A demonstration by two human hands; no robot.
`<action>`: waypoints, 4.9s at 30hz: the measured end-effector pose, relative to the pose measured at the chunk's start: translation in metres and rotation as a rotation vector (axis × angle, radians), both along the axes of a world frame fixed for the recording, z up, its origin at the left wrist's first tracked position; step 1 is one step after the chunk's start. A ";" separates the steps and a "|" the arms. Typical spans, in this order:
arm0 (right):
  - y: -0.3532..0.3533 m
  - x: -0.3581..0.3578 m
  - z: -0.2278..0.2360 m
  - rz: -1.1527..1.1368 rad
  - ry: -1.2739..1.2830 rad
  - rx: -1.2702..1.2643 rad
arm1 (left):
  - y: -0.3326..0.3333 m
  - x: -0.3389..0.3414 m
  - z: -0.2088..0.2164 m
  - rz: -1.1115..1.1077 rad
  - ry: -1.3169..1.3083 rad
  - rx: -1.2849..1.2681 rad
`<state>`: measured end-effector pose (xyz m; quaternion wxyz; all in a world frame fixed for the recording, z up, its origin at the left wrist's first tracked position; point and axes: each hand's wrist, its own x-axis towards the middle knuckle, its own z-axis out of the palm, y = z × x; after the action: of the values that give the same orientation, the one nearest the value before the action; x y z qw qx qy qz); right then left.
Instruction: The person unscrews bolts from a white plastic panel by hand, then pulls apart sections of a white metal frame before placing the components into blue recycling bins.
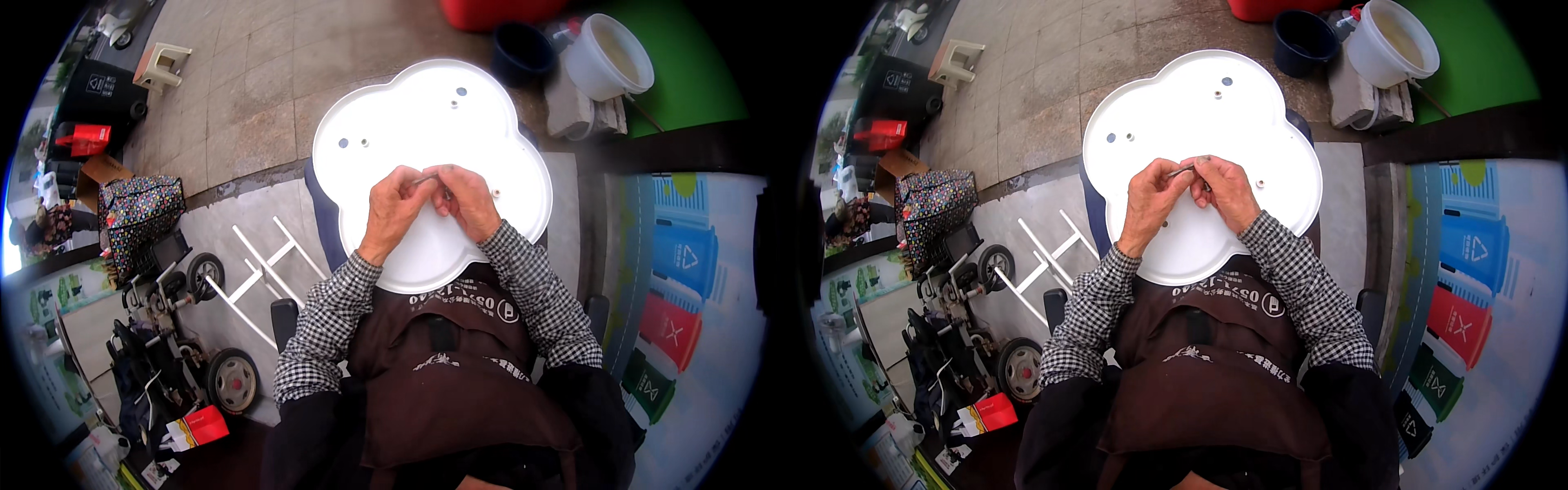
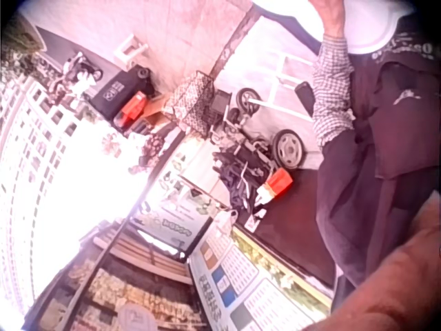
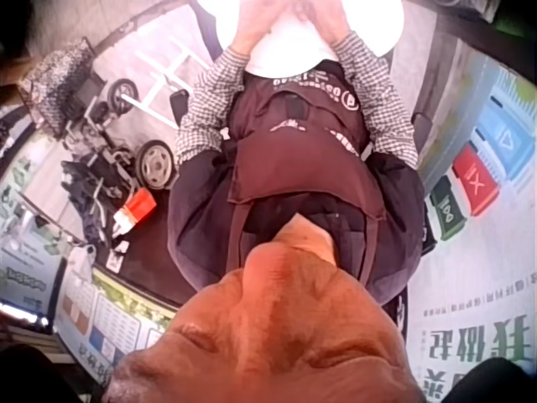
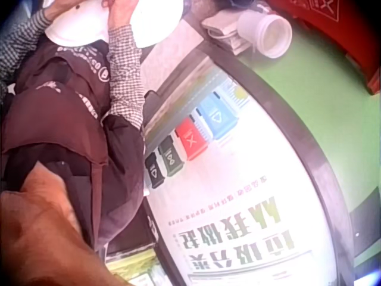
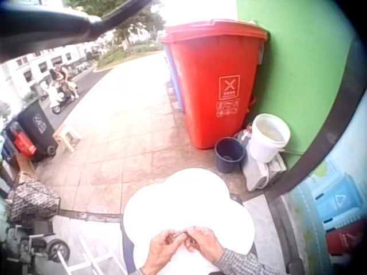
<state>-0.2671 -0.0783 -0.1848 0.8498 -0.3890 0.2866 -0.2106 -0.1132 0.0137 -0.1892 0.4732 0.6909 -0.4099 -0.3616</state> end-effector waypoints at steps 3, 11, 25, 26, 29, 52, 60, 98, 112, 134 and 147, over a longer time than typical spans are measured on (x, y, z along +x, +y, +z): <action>0.003 0.000 -0.002 -0.018 0.065 -0.090 | -0.001 -0.006 0.003 0.032 0.032 -0.003; 0.006 0.001 0.004 -0.162 0.003 -0.051 | 0.002 0.008 0.010 0.009 0.018 -0.008; 0.003 -0.003 -0.009 -0.069 -0.040 -0.080 | -0.027 0.121 -0.003 -0.025 -0.606 0.061; 0.003 -0.003 -0.008 -0.065 -0.044 -0.079 | -0.029 0.123 -0.004 -0.051 -0.626 0.064; 0.002 -0.004 -0.009 -0.060 -0.043 -0.073 | -0.032 0.127 0.002 -0.132 -0.677 0.085; 0.004 -0.003 -0.009 -0.056 -0.047 -0.049 | -0.044 0.133 0.017 -0.354 -0.748 0.110; 0.003 -0.002 -0.007 -0.052 -0.044 -0.054 | -0.038 0.142 0.018 -0.368 -0.581 0.087; -0.004 -0.005 -0.015 -0.067 -0.166 0.087 | -0.055 0.123 0.010 -0.382 -0.898 0.248; -0.013 -0.003 -0.015 -0.206 -0.374 0.464 | -0.050 0.124 0.004 -0.374 -1.004 -0.027; -0.010 -0.004 -0.030 -0.203 -0.437 0.380 | -0.033 -0.017 0.009 -0.253 -0.906 -0.326; -0.009 -0.003 -0.013 0.063 -0.209 0.113 | -0.025 0.017 0.039 -0.188 -0.642 -0.339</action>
<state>-0.2699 -0.0869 -0.1979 0.9018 -0.3254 0.1953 -0.2066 -0.0961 -0.0112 -0.1506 0.3927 0.6404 -0.6531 -0.0955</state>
